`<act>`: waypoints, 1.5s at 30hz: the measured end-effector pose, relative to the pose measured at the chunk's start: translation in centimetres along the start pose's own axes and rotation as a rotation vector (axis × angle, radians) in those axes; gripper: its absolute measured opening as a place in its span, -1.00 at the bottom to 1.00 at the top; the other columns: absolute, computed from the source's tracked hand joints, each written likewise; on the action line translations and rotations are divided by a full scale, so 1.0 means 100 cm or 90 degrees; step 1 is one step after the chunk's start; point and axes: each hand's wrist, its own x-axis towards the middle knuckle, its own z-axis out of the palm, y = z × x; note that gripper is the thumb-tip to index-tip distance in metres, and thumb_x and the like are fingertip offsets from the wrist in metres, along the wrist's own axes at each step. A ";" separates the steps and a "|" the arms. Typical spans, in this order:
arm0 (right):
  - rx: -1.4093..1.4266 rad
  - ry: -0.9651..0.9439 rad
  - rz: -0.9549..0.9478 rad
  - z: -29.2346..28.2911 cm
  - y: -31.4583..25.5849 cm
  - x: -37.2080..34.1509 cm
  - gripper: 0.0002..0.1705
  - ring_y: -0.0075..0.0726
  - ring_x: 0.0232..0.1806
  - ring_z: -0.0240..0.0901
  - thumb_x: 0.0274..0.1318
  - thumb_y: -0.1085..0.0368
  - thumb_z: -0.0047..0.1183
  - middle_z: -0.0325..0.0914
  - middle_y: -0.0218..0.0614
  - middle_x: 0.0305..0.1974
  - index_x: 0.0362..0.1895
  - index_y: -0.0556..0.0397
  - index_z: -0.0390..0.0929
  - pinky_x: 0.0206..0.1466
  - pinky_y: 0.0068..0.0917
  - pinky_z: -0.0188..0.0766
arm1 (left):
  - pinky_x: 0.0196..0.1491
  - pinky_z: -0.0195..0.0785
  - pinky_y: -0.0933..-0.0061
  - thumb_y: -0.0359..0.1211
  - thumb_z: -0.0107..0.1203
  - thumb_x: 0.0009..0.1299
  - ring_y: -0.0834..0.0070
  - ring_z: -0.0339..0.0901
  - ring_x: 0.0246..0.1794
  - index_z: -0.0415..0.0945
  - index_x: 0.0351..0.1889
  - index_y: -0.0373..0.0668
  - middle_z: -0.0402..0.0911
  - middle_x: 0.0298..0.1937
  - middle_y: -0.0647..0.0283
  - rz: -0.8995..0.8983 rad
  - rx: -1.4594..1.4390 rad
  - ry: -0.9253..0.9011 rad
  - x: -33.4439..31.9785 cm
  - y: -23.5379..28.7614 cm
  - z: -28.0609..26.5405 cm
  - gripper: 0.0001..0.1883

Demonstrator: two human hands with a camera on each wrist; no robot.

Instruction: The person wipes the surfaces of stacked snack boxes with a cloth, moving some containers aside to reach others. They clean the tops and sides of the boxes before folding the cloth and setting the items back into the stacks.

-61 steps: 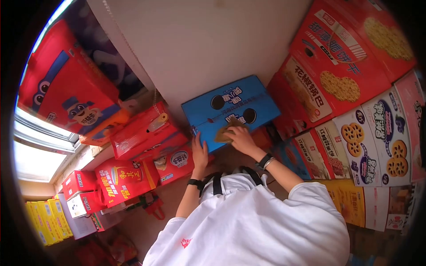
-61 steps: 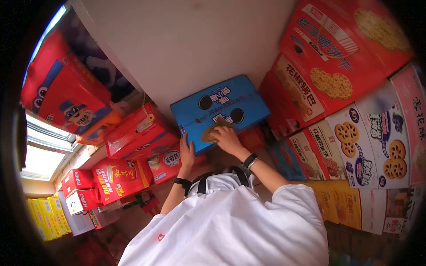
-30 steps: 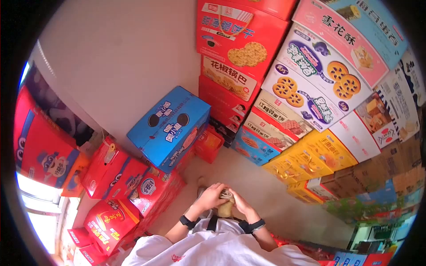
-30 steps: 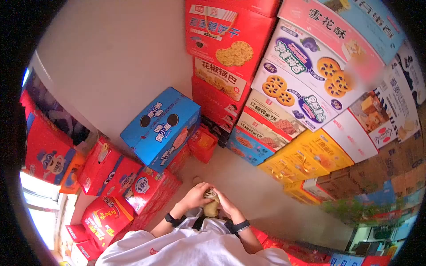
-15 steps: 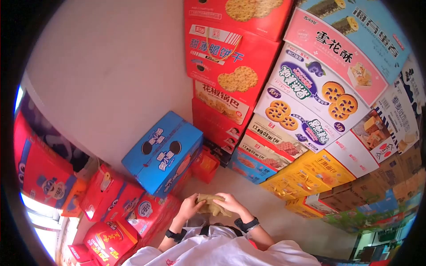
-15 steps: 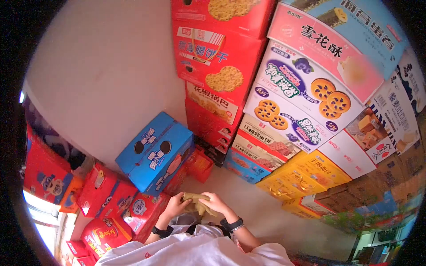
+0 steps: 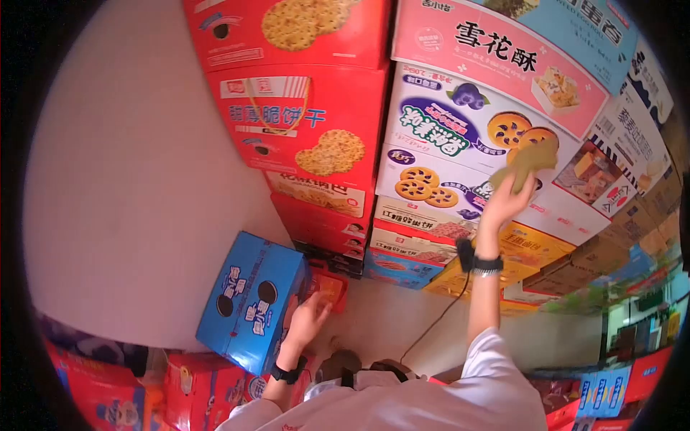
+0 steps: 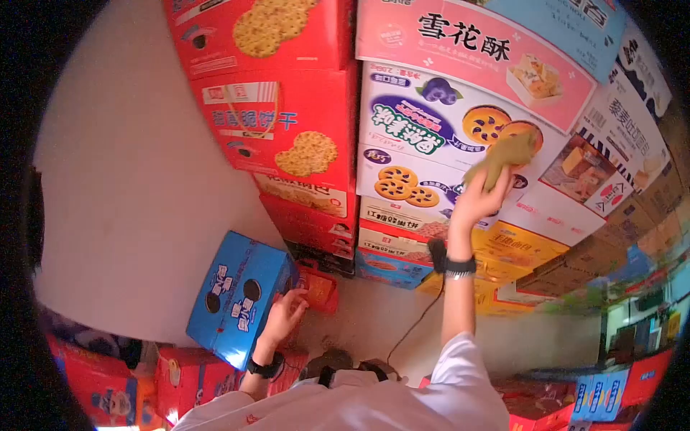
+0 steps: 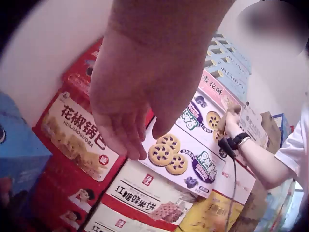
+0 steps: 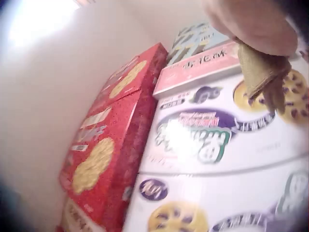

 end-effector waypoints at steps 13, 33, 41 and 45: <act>-0.457 -1.012 -0.532 0.062 0.100 -0.074 -0.45 -0.17 0.03 0.31 -0.01 0.34 -0.13 0.41 -0.24 -0.05 0.16 -0.29 0.32 0.17 -0.13 0.13 | -0.19 0.39 0.51 -0.47 -0.04 0.31 0.47 0.54 -0.23 0.43 -0.07 -0.24 0.56 -0.23 0.16 -0.085 -0.202 -0.128 0.011 0.043 0.061 -0.77; -0.195 -0.425 -0.622 -0.084 0.232 0.088 -0.70 -0.04 -0.07 0.39 -0.12 0.39 0.00 0.50 -0.20 -0.18 -0.20 -0.10 0.57 0.00 -0.04 0.22 | -0.29 0.36 0.60 -0.48 -0.11 0.36 0.62 0.49 -0.42 0.46 -0.20 -0.30 0.56 -0.42 0.24 -0.116 -0.345 0.145 0.039 0.125 0.248 -0.85; -0.184 -0.726 -0.663 -0.091 0.264 0.008 -0.45 -0.25 -0.43 0.40 -0.08 0.36 -0.05 0.40 -0.31 -0.62 0.11 -0.27 0.41 -0.03 -0.22 0.26 | -0.33 0.37 0.51 -0.44 -0.03 0.28 0.51 0.53 -0.44 0.48 -0.19 -0.21 0.54 -0.43 0.18 -0.037 -0.243 0.010 0.050 0.165 0.263 -0.83; -0.079 -0.676 -0.658 -0.050 0.239 -0.009 -0.43 -0.27 -0.31 0.36 -0.13 0.21 0.11 0.42 -0.38 -0.50 0.11 -0.27 0.41 0.00 -0.19 0.22 | -0.27 0.40 0.52 -0.44 -0.04 0.31 0.56 0.55 -0.35 0.45 -0.14 -0.26 0.58 -0.33 0.20 -0.059 -0.237 -0.070 0.046 0.162 0.251 -0.81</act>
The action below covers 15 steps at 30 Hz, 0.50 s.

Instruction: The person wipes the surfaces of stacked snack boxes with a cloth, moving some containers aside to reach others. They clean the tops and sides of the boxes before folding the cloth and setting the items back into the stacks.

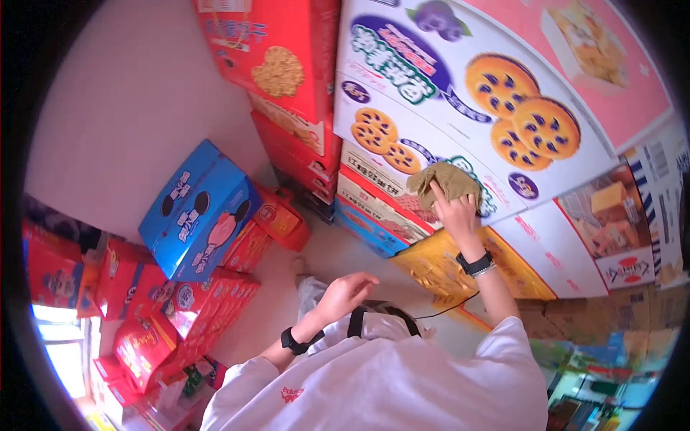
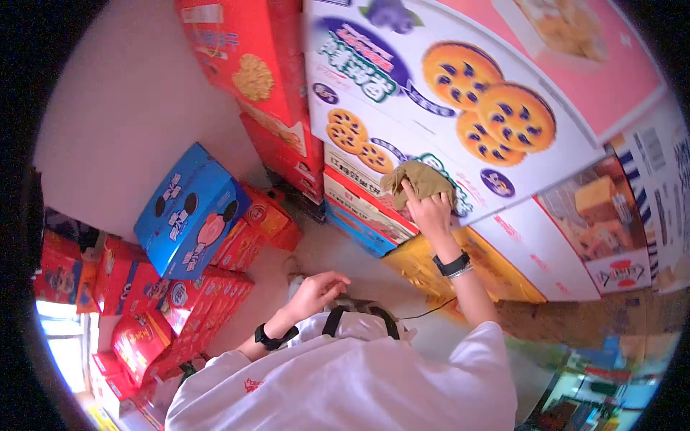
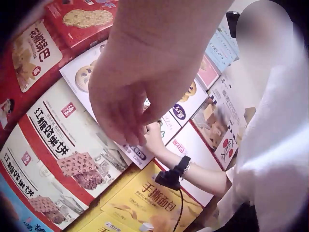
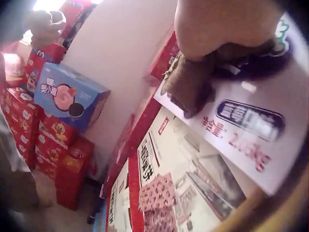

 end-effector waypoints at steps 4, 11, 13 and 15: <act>-0.041 0.004 0.049 0.021 -0.023 0.058 -0.42 -0.29 -0.36 0.31 -0.14 0.14 0.12 0.40 -0.44 -0.49 0.11 -0.33 0.41 -0.18 -0.25 0.17 | -0.27 0.41 0.52 -0.43 -0.05 0.32 0.56 0.55 -0.36 0.45 -0.14 -0.26 0.58 -0.36 0.22 0.015 0.020 0.067 -0.002 -0.018 -0.020 -0.81; 0.022 0.019 -0.042 0.086 -0.074 0.164 -0.50 -0.22 -0.18 0.33 -0.10 0.20 0.05 0.47 -0.30 -0.30 0.06 -0.23 0.44 -0.06 -0.22 0.15 | -0.29 0.40 0.45 -0.41 -0.02 0.29 0.45 0.55 -0.41 0.46 -0.15 -0.23 0.57 -0.38 0.16 -0.074 -0.047 0.193 -0.001 -0.041 -0.063 -0.80; 0.054 -0.065 -0.118 0.106 -0.088 0.169 -0.54 -0.20 -0.08 0.33 -0.06 0.26 -0.03 0.46 -0.26 -0.23 0.03 -0.05 0.43 0.12 -0.19 0.12 | -0.28 0.41 0.48 -0.38 -0.02 0.32 0.50 0.56 -0.38 0.45 -0.13 -0.24 0.58 -0.35 0.17 -0.096 -0.042 0.194 -0.002 -0.049 -0.072 -0.79; 0.045 -0.092 -0.157 0.132 -0.100 0.161 -0.57 -0.23 -0.08 0.33 -0.04 0.29 -0.09 0.47 -0.26 -0.24 0.01 0.00 0.43 0.09 -0.24 0.16 | -0.29 0.40 0.47 -0.34 -0.02 0.33 0.44 0.56 -0.39 0.43 -0.11 -0.24 0.58 -0.36 0.15 -0.102 0.020 0.153 -0.001 -0.054 -0.080 -0.77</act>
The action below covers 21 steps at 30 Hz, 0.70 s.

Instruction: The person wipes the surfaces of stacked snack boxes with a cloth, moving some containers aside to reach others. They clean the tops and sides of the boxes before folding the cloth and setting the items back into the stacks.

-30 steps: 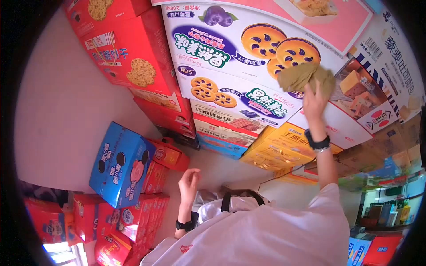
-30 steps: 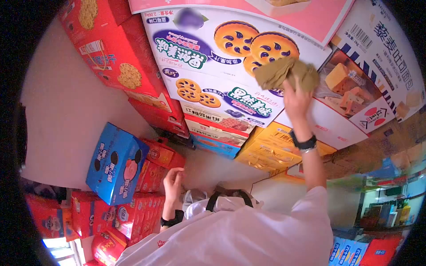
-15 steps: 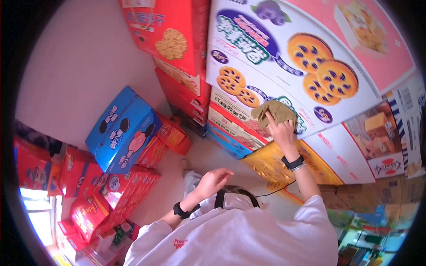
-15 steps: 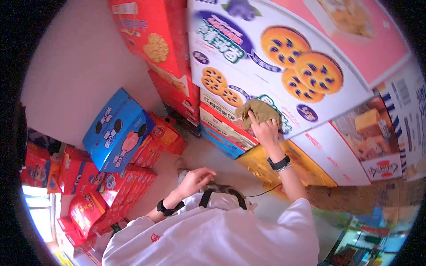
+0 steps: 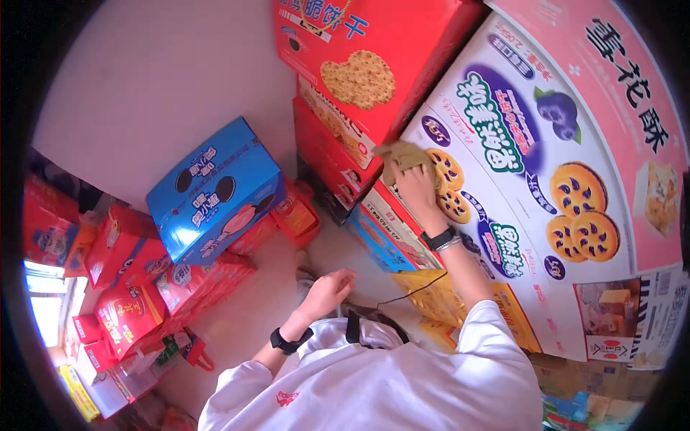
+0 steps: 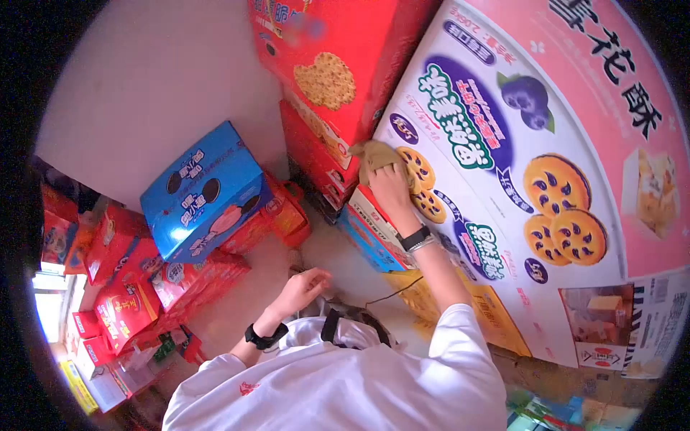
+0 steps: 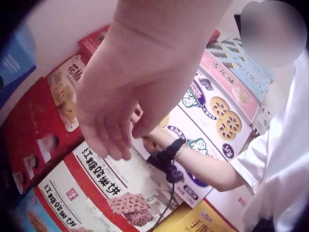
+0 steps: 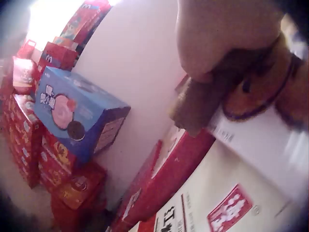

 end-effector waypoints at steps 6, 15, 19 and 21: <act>0.026 -0.064 -0.067 0.004 -0.004 -0.023 -0.58 -0.26 -0.10 0.33 -0.02 0.34 -0.16 0.45 -0.25 -0.23 0.01 0.07 0.41 0.07 -0.31 0.19 | -0.27 0.39 0.39 -0.36 -0.02 0.28 0.37 0.55 -0.37 0.38 -0.05 -0.23 0.57 -0.39 0.14 0.075 0.027 -0.076 0.020 0.003 -0.001 -0.71; 0.238 0.211 0.146 -0.114 0.040 -0.010 -0.47 -0.03 0.08 0.25 -0.06 0.50 -0.22 0.35 -0.11 0.03 0.09 -0.02 0.38 0.09 -0.17 0.14 | -0.19 0.37 0.35 -0.29 -0.01 0.28 0.25 0.53 -0.26 0.09 0.19 -0.21 0.55 -0.29 0.05 0.207 -0.077 0.055 0.080 0.064 0.019 -0.46; 0.134 0.188 0.111 -0.101 0.030 0.015 -0.46 -0.09 0.00 0.30 -0.04 0.47 -0.17 0.36 -0.17 0.02 0.12 -0.08 0.35 0.00 -0.20 0.17 | -0.18 0.36 0.43 -0.25 -0.01 0.31 0.37 0.52 -0.21 0.10 0.19 -0.24 0.53 -0.19 0.05 0.166 -0.308 0.053 0.107 0.063 0.030 -0.46; 0.063 0.057 0.136 -0.076 0.017 0.017 -0.45 -0.15 -0.10 0.33 -0.04 0.42 -0.15 0.41 -0.22 -0.09 0.15 -0.11 0.33 -0.05 -0.26 0.19 | -0.19 0.35 0.47 -0.27 -0.02 0.31 0.48 0.50 -0.20 0.10 0.19 -0.26 0.53 -0.15 0.12 0.070 -0.369 0.011 0.121 0.048 0.036 -0.47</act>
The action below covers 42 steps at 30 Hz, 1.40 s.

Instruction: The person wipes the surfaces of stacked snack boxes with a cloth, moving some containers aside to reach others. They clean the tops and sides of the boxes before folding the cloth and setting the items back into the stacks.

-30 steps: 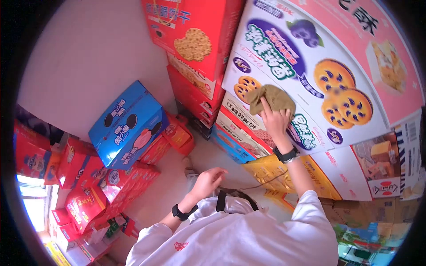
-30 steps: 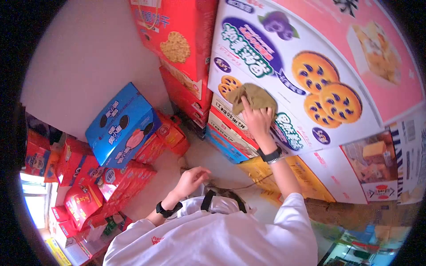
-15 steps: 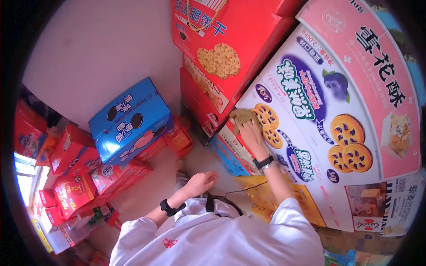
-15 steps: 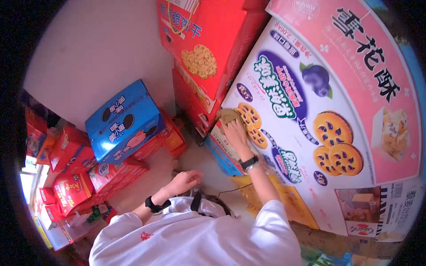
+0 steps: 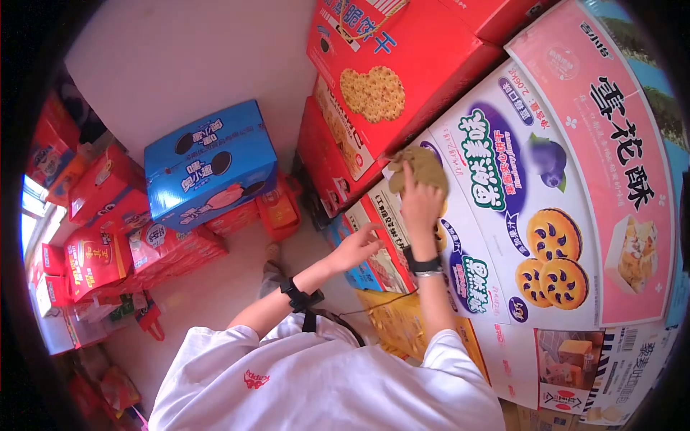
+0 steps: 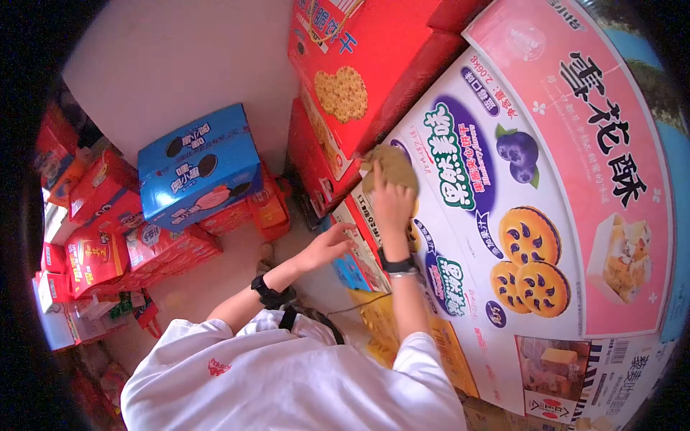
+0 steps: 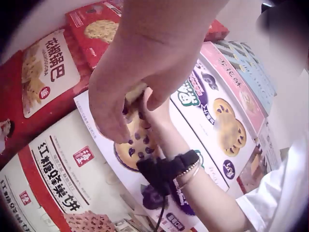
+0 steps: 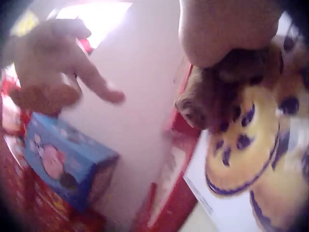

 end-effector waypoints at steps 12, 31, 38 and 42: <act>0.063 0.034 0.051 0.030 0.025 -0.139 -0.34 -0.18 -0.39 0.27 -0.22 0.47 -0.09 0.31 -0.33 -0.57 0.10 -0.29 0.44 -0.09 -0.22 0.18 | -0.32 0.38 0.49 -0.25 -0.08 0.29 0.54 0.50 -0.31 0.34 0.06 -0.18 0.56 -0.27 0.22 -0.210 0.118 -0.085 -0.029 -0.083 -0.013 -0.61; 0.475 0.112 0.611 -0.080 0.028 -0.356 -0.53 -0.21 -0.01 0.35 -0.17 0.59 -0.38 0.46 -0.15 -0.11 -0.12 0.24 0.44 0.14 -0.35 0.19 | -0.30 0.37 0.49 -0.30 -0.08 0.25 0.55 0.48 -0.36 0.37 -0.01 -0.22 0.57 -0.32 0.26 -0.259 0.101 -0.111 -0.094 -0.110 0.045 -0.64; 0.674 -0.193 0.585 -0.053 -0.009 -0.294 -0.80 -0.55 -0.27 0.35 0.13 0.39 -0.13 0.51 -0.38 -0.29 -0.23 0.24 0.47 -0.17 -0.58 0.29 | -0.19 0.36 0.48 -0.20 -0.01 0.29 0.49 0.47 -0.23 0.24 0.13 -0.22 0.53 -0.17 0.18 -0.177 0.097 -0.060 -0.122 -0.100 0.053 -0.51; 0.804 -0.150 0.539 -0.047 -0.042 -0.264 -0.74 -0.64 -0.30 0.32 0.18 0.25 -0.04 0.53 -0.38 -0.36 -0.22 0.22 0.49 -0.21 -0.64 0.28 | -0.05 0.30 0.48 -0.10 0.02 0.31 0.46 0.37 -0.01 0.15 0.22 -0.20 0.45 -0.01 0.14 -0.172 0.036 0.036 -0.134 -0.089 0.054 -0.40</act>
